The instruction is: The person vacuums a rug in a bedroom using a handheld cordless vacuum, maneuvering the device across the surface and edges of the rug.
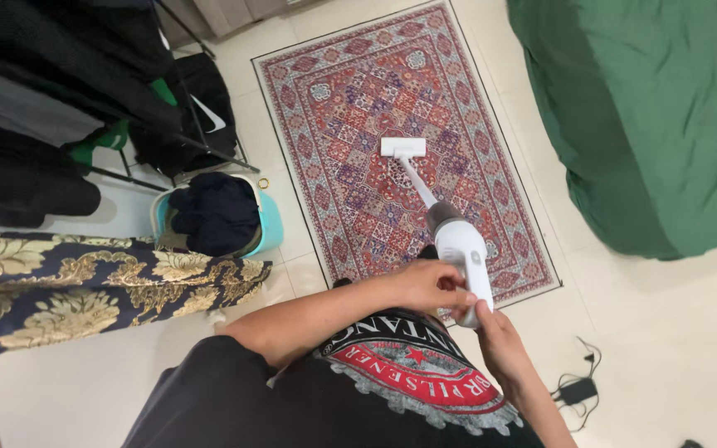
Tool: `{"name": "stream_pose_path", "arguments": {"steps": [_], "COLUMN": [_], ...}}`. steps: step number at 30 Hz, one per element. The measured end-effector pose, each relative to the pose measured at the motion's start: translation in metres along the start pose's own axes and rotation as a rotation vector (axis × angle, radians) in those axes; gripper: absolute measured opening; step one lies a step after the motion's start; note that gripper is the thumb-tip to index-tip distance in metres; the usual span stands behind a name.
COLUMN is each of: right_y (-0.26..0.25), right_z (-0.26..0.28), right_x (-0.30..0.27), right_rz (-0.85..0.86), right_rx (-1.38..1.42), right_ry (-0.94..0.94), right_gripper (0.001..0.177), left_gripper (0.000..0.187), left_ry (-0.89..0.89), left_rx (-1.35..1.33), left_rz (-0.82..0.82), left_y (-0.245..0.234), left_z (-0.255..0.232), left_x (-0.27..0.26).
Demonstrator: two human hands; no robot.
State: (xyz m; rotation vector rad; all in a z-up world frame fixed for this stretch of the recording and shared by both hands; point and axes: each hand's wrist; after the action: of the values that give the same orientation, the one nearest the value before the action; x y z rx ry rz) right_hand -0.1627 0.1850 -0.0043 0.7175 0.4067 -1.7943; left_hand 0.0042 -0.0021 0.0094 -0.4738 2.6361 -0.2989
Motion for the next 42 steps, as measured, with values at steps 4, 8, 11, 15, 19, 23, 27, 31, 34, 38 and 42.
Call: {"name": "stream_pose_path", "arguments": {"steps": [4,8,11,15,19,23,27,31,34,38,42], "right_y": [0.041,0.063,0.07,0.065,0.041,0.004,-0.04,-0.075,-0.09,-0.1,-0.112], "right_z": [0.021,0.023,0.021,0.036,0.066,0.098,0.132,0.155,0.166,0.17,0.172], "right_x": [0.014,0.048,0.088,0.131,0.169,0.212,0.243,0.267,0.281,0.297,0.321], "right_rz": [-0.02,-0.009,-0.023,-0.058,-0.004,0.108,0.146,0.192,0.193,0.188,0.197], "right_rx": [0.172,0.154,0.128,0.065,-0.021,0.009,0.01,-0.001,0.025,0.105,0.145], "right_ry": [-0.045,-0.19,-0.221,-0.227,-0.191,-0.221,-0.214,-0.176,-0.131,-0.097,-0.071], "right_gripper": [0.052,0.056,0.056,0.051,0.051,0.046,0.049,0.051,0.051,0.05,0.047], "left_gripper": [0.075,0.079,0.075,0.079,0.078,0.078,0.078,0.085,0.088,0.095,0.106], "left_ry": [0.013,0.013,0.183,0.157,0.073,-0.053,0.032,-0.014,-0.119,-0.224,-0.203], "left_rx": [-0.016,-0.033,0.1,0.023,-0.09,-0.05,-0.077,-0.134,-0.088,-0.05,-0.061], "left_rz": [-0.071,-0.145,-0.33,-0.389,-0.42,-0.46,-0.477,-0.463,-0.455,-0.44,-0.48], "left_y": [-0.017,-0.019,-0.021,-0.035,-0.047,-0.049,-0.042,-0.04,-0.045,-0.053,-0.064], "left_z": [-0.011,0.009,0.029,0.033,0.012,-0.002,-0.019,-0.033,-0.042,-0.049,-0.044], "left_x": [-0.013,-0.011,0.001,0.015,0.047,0.101,0.155,0.197,0.219,0.241,0.262]}}
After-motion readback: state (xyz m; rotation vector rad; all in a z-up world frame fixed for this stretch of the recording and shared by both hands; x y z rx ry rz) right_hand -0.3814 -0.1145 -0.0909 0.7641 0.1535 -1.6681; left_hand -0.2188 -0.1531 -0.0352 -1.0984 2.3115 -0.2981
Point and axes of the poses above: each hand's wrist, its own x-axis towards the middle knuckle, its own y-axis out of the palm, z = x × y, and after that the axes turned 1 degree about -y, right-handed
